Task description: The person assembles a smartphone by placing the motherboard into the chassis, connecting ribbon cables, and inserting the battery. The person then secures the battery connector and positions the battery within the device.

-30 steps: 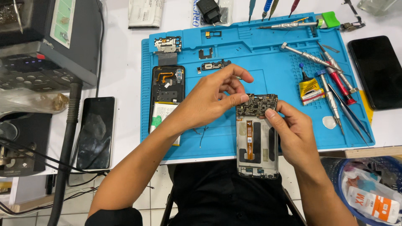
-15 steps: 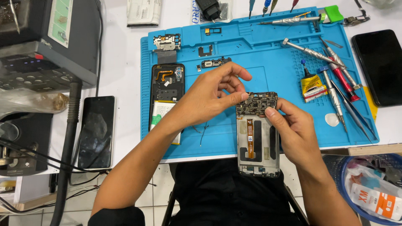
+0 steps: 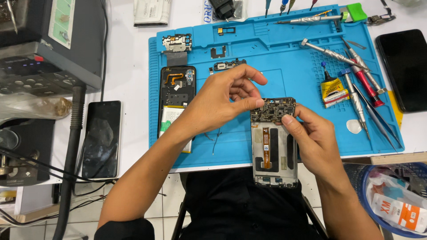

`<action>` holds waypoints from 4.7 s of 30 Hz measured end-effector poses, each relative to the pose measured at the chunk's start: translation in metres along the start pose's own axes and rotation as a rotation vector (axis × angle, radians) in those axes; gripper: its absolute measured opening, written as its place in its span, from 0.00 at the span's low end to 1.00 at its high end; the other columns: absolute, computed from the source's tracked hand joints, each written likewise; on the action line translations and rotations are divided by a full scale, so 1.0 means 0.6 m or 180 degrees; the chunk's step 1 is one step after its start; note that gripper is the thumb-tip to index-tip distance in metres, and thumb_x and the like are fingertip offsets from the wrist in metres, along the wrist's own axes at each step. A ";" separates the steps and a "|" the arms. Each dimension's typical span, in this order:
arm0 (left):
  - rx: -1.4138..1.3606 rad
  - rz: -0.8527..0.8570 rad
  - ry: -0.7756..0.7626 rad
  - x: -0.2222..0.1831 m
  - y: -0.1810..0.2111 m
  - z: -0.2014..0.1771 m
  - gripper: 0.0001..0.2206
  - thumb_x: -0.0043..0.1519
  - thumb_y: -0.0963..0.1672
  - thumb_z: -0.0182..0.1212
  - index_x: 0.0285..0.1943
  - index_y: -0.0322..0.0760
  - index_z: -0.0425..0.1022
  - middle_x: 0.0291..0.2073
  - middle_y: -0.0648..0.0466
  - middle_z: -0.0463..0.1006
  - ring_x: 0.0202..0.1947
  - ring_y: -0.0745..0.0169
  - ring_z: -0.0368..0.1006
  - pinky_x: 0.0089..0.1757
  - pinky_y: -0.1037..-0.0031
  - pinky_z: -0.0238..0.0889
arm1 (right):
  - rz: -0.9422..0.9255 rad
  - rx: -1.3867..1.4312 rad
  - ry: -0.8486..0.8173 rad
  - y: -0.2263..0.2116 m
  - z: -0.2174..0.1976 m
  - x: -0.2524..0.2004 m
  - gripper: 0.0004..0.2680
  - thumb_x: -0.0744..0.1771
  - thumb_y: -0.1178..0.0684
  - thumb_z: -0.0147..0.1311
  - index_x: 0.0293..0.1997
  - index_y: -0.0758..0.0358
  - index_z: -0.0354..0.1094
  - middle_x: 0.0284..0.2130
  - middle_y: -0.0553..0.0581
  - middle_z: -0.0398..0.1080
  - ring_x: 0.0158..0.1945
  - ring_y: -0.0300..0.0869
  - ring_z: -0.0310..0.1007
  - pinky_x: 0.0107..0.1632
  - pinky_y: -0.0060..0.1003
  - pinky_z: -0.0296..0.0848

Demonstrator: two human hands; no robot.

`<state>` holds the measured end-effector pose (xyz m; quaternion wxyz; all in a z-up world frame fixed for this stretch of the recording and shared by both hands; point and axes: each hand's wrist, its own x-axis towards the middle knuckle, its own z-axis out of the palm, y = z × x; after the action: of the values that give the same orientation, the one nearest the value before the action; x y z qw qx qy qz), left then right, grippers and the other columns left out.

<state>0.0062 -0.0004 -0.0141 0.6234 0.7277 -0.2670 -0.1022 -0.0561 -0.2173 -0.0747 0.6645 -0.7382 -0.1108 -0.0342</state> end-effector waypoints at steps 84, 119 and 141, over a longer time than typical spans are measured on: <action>0.3816 -0.0048 0.0662 0.012 -0.095 -0.101 0.10 0.53 0.45 0.70 0.36 0.36 0.77 0.30 0.48 0.76 0.36 0.44 0.70 0.39 0.54 0.64 | 0.0461 0.0277 0.0427 0.009 0.009 -0.012 0.08 0.69 0.55 0.47 0.30 0.63 0.61 0.25 0.48 0.62 0.28 0.31 0.57 0.31 0.24 0.58; 0.0692 0.0011 -0.0191 -0.007 0.019 0.010 0.03 0.59 0.46 0.58 0.37 0.48 0.73 0.32 0.65 0.75 0.35 0.76 0.70 0.34 0.81 0.60 | 0.0359 -0.0254 -0.0261 -0.028 0.010 -0.002 0.08 0.68 0.54 0.44 0.30 0.62 0.64 0.27 0.48 0.63 0.33 0.32 0.59 0.38 0.27 0.60; 0.0434 -0.0066 -0.0439 -0.010 0.011 0.004 0.14 0.55 0.44 0.61 0.49 0.40 0.71 0.28 0.57 0.79 0.34 0.66 0.68 0.35 0.77 0.57 | -0.0063 0.0088 -0.0382 -0.012 0.009 0.000 0.10 0.68 0.60 0.44 0.26 0.68 0.64 0.22 0.56 0.60 0.32 0.38 0.59 0.38 0.32 0.62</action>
<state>-0.0017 0.0003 -0.0093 0.5515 0.7624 -0.3081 -0.1400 -0.0580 -0.2113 -0.0684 0.6665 -0.7285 -0.1582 0.0051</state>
